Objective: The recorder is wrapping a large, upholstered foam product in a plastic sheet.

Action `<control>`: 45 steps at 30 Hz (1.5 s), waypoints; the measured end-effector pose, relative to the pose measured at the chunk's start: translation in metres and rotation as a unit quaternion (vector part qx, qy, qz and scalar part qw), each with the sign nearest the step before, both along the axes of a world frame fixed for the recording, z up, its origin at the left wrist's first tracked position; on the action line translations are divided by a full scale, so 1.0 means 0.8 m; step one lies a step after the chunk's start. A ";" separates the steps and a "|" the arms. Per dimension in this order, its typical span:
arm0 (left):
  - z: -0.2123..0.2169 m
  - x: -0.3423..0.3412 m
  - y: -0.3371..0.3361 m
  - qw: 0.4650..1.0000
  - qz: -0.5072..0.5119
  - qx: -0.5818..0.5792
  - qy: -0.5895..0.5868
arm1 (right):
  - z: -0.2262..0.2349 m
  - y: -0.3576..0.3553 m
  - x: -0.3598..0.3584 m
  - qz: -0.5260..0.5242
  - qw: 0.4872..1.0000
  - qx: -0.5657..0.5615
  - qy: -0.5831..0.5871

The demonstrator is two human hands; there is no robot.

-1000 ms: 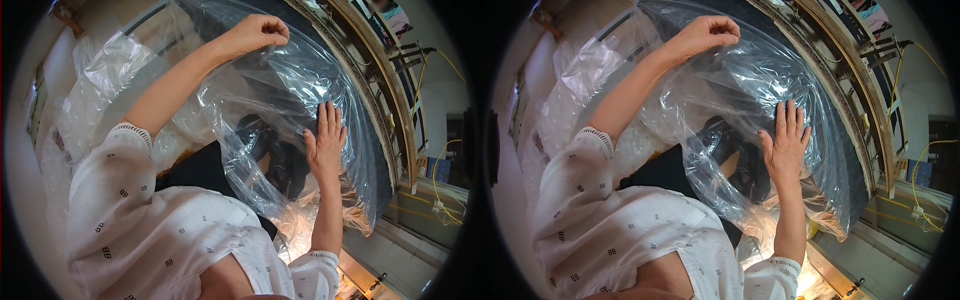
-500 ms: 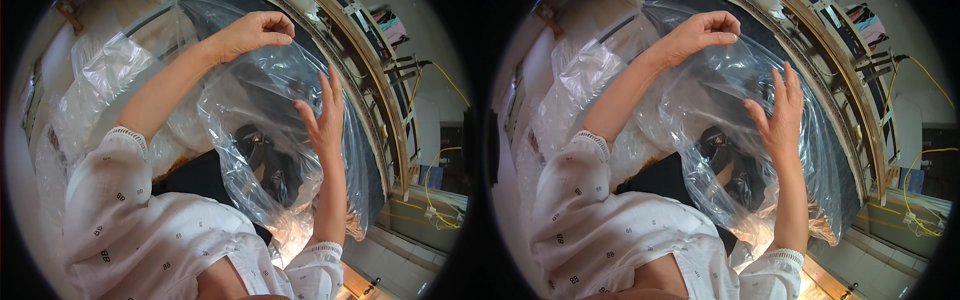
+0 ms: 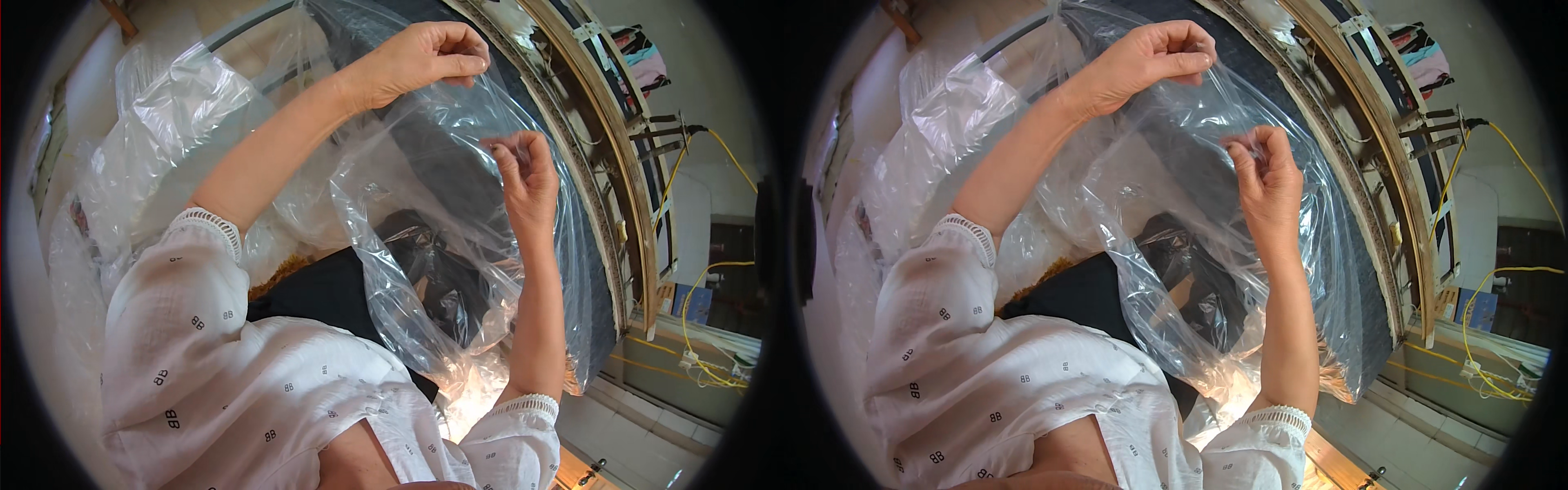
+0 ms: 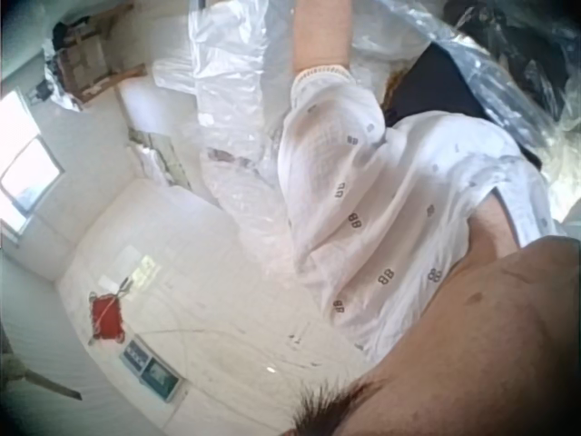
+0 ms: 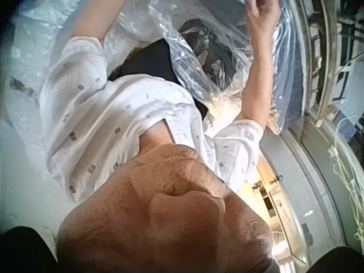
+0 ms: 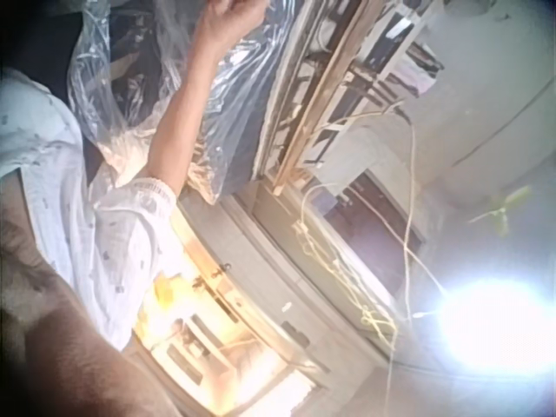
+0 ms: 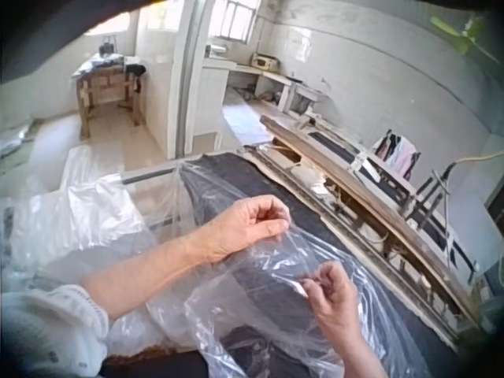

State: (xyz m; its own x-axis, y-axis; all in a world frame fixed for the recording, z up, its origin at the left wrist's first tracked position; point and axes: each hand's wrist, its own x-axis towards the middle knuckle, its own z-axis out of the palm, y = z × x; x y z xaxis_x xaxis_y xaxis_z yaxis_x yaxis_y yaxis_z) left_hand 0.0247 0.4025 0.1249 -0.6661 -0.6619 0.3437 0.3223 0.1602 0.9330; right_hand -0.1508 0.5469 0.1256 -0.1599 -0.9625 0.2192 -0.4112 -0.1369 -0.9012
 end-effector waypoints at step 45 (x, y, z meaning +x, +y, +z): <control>-0.104 0.163 -0.152 0.765 0.552 -0.263 -0.203 | 0.007 0.190 -0.132 -0.114 0.931 0.240 -0.249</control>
